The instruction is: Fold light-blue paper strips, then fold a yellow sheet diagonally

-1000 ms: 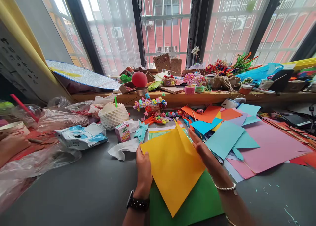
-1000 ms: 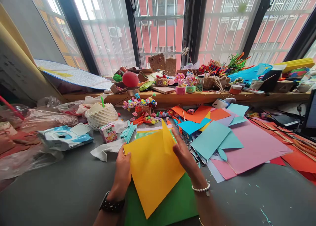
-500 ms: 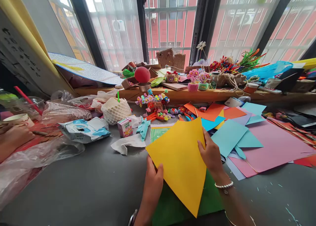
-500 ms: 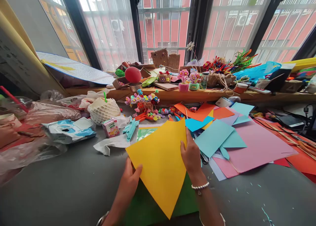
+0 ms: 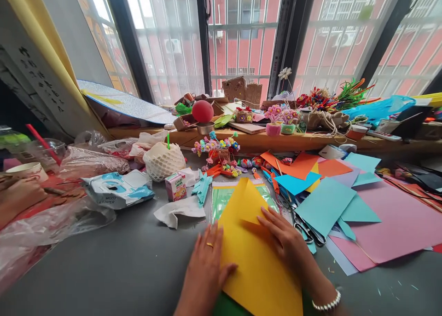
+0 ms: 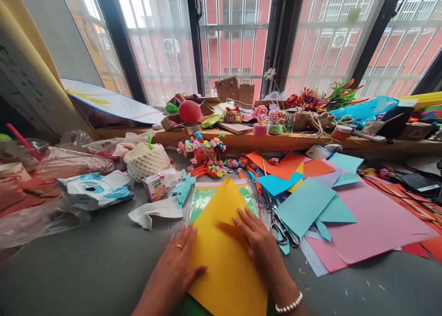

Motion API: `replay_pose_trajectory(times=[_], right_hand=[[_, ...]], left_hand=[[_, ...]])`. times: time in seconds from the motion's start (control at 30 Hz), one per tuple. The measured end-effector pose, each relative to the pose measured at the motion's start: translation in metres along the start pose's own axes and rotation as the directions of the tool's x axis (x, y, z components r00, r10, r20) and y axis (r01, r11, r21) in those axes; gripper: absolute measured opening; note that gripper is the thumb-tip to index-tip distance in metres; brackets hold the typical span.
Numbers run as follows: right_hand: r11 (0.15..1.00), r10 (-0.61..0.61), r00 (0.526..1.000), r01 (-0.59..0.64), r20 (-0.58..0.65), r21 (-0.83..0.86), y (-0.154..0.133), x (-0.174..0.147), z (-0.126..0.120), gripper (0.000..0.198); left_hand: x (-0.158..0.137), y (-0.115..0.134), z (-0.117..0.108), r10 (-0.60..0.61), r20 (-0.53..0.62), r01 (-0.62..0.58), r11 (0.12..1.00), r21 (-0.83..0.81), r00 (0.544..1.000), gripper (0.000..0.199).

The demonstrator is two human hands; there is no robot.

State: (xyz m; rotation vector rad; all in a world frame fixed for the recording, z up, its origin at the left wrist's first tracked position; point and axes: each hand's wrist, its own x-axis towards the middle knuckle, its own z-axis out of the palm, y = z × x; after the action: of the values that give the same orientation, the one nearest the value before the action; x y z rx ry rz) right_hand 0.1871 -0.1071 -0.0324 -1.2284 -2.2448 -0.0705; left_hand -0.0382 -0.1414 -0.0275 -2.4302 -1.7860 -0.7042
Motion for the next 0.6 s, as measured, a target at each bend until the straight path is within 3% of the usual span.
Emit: replay_pose_trajectory(times=[0.07,0.17,0.37,0.6], right_hand=[[1.0,0.022,1.0,-0.022,-0.02,-0.01,-0.005,0.0,0.001,0.047],[0.999,0.028,1.0,-0.028,-0.015,-0.023,-0.012,0.001,0.002,0.046],[0.995,0.048,0.999,-0.045,0.026,-0.084,-0.019,0.0,0.009,0.048],[0.973,0.046,0.993,-0.02,0.109,-0.228,-0.028,-0.001,0.025,0.039]], left_hand=[[-0.003,0.006,0.026,0.075,-0.072,-0.065,0.989,0.134,0.995,0.054],[-0.01,0.021,0.046,-0.002,-0.155,0.038,0.972,0.23,0.988,0.055],[-0.012,0.051,0.048,-0.078,-0.168,0.117,0.965,0.236,0.983,0.053],[-0.016,0.053,0.044,-0.052,-0.194,0.104,0.959,0.264,0.98,0.051]])
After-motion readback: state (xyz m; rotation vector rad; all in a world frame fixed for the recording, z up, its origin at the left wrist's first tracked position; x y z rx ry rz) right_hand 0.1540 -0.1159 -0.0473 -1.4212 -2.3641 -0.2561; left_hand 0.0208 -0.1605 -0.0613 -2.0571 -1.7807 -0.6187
